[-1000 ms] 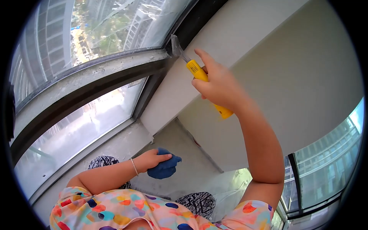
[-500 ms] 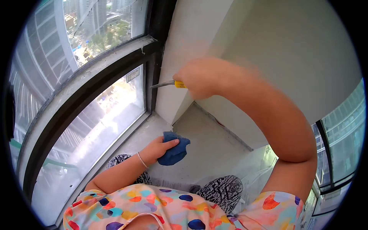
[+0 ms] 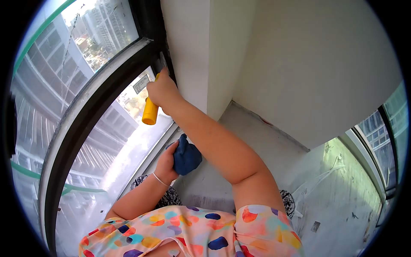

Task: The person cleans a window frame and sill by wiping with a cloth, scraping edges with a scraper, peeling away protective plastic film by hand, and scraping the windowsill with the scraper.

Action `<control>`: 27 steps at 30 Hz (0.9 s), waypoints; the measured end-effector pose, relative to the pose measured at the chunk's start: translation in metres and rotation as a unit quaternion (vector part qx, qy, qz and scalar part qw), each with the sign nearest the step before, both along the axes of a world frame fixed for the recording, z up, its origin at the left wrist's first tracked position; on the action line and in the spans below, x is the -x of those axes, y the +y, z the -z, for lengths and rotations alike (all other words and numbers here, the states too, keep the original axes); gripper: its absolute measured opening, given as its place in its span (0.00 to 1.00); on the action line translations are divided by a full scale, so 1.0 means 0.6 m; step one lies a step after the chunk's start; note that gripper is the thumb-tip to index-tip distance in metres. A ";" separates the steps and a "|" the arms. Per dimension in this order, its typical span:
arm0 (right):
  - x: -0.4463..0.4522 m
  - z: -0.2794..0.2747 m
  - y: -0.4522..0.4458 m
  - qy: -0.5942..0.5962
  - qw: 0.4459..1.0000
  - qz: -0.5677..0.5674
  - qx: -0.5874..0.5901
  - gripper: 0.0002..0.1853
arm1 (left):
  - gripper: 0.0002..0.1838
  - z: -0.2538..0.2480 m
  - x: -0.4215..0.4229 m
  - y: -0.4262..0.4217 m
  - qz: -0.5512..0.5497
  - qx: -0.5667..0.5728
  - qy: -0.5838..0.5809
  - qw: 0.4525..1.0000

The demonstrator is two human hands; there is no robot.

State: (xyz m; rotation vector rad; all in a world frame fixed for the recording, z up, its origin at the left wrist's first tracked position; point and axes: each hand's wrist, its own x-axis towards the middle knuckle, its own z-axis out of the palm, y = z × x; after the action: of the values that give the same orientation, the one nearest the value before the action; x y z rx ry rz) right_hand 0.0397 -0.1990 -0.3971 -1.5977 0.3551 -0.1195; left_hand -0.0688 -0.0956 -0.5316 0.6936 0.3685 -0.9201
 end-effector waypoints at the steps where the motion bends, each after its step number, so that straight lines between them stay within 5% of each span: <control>1: -0.010 0.000 0.003 -0.013 1.000 0.018 -0.006 0.38 | 0.17 0.016 -0.005 -0.001 -0.004 -0.006 0.000 1.000; 4: -0.014 -0.017 -0.026 -0.022 0.994 0.010 -0.107 0.39 | 0.17 0.036 0.011 -0.001 -0.006 -0.032 -0.002 0.999; 9: -0.005 -0.034 -0.020 -0.022 0.996 -0.009 -0.087 0.37 | 0.17 0.022 0.029 -0.029 0.021 -0.033 -0.017 0.999; 11: 0.005 -0.093 -0.062 0.046 0.965 -0.055 -0.254 0.40 | 0.17 0.015 0.038 -0.033 0.029 -0.060 -0.013 0.998; 15: -0.005 -0.058 -0.010 -0.058 0.995 0.033 -0.069 0.21 | 0.17 0.024 0.039 -0.040 0.037 -0.048 -0.017 0.998; 19: -0.020 -0.101 -0.050 0.006 0.986 -0.035 -0.160 0.35 | 0.17 0.012 0.041 -0.049 0.032 -0.069 -0.031 0.997; 23: -0.024 -0.051 -0.003 -0.086 0.996 0.032 0.022 0.31 | 0.17 0.024 0.034 -0.050 0.030 -0.067 -0.031 0.997; 27: -0.016 -0.112 -0.034 0.001 0.990 -0.010 -0.144 0.38 | 0.17 0.024 0.037 -0.047 0.025 -0.066 -0.031 0.997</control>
State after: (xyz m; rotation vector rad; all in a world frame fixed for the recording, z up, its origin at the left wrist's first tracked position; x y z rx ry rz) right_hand 0.0495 -0.2195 -0.3300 -1.3151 0.3402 -0.0487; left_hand -0.0909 -0.1240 -0.5461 0.8541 0.3615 -0.9255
